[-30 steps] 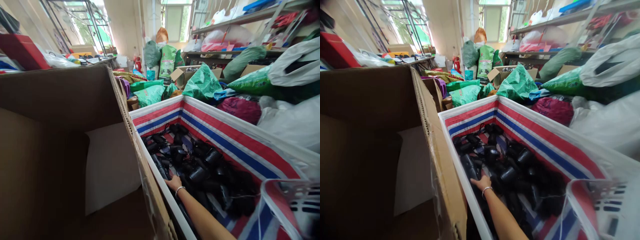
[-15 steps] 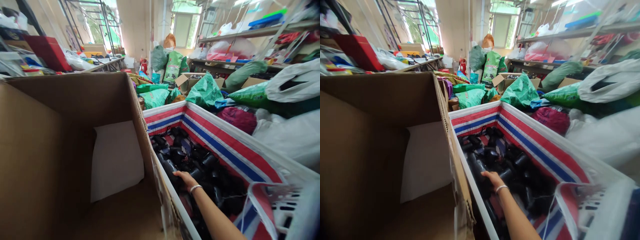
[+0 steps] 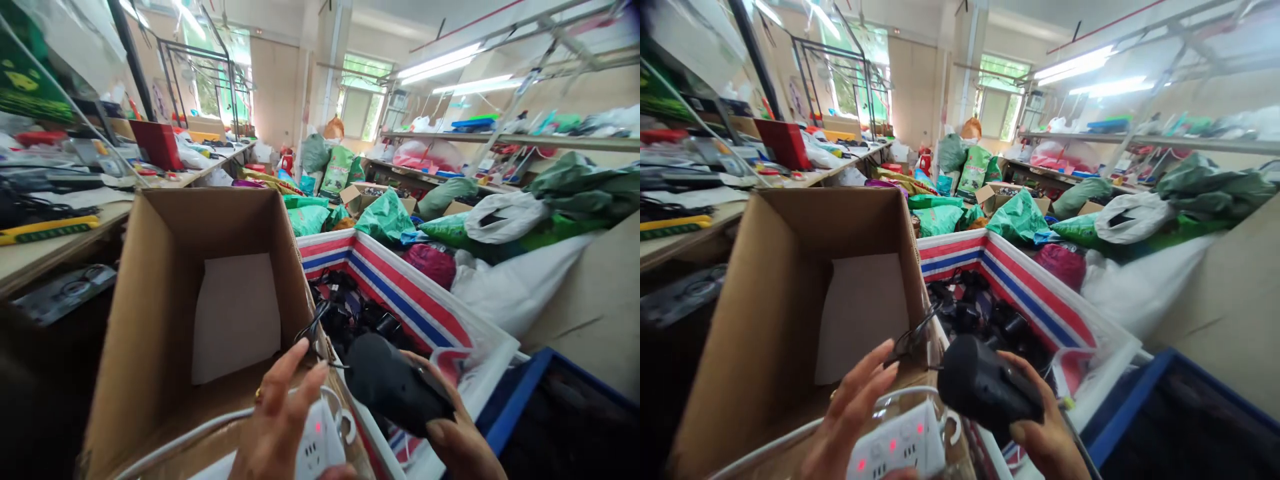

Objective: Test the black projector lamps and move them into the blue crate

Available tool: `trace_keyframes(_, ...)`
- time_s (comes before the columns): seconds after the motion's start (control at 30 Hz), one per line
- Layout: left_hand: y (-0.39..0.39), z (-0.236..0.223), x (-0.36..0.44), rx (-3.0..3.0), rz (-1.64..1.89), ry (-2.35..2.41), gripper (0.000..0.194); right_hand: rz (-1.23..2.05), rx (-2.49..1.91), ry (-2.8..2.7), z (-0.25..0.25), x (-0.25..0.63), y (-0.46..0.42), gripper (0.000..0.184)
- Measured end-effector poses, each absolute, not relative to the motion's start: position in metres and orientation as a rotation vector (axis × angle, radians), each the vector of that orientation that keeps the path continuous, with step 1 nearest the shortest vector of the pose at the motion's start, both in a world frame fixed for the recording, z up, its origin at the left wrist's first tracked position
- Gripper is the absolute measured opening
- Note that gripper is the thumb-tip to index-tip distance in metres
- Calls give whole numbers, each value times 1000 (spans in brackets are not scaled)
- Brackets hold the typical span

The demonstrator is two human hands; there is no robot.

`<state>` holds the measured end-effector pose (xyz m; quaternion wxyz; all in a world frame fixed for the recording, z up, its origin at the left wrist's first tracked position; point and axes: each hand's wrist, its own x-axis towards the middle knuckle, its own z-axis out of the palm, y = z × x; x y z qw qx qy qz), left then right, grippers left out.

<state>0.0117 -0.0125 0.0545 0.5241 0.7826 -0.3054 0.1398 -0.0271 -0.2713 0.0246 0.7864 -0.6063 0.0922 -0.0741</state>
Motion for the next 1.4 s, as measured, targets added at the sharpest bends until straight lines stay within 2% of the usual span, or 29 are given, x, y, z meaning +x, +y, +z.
trace_keyframes(0.13, -12, 76, -17, 1940, 567, -861, 61, -313, -1387, 227, 64, -58, -221, 69)
trace_keyframes(0.23, -3, 73, -42, 1914, 639, -631, 61, -297, -1169, 284, 69, -67, -183, 64)
trace_keyframes(0.3, 2, 65, -55, 1739, 311, -335, 70, -227, -1034, 268, 60, -71, -161, 67)
trace_keyframes(0.4, 7, 51, -65, 1190, -410, -2, 74, -96, -935, 188, 41, -80, -137, 76)
trace_keyframes(0.5, 16, 42, -67, 720, -692, -6, 71, 41, -1033, 170, 33, -91, -129, 77)
trace_keyframes(0.67, 43, 30, -74, 840, -608, 122, 79, 91, -1306, 179, 50, -95, -131, 87)
trace_keyframes(0.77, 55, 24, -79, 1022, -626, 125, 84, 167, -1328, 107, 59, -93, -120, 77)
trace_keyframes(0.97, 63, 25, -85, 1191, -654, 115, 70, -78, -1544, 146, 30, -103, -104, 69)
trace_keyframes(1.17, 61, 43, -88, 1269, -646, -126, 63, -284, -1714, 315, -4, -120, -107, 96)
trace_keyframes(1.23, 61, 50, -88, 1219, -647, -155, 56, -222, -1681, 287, -2, -122, -124, 86)
trace_keyframes(1.33, 64, 61, -88, 1151, -674, -119, 50, 56, -1565, 243, 3, -110, -167, 60)
trace_keyframes(1.4, 66, 67, -88, 1100, -710, -161, 50, 129, -1633, 213, 0, -90, -190, 52)
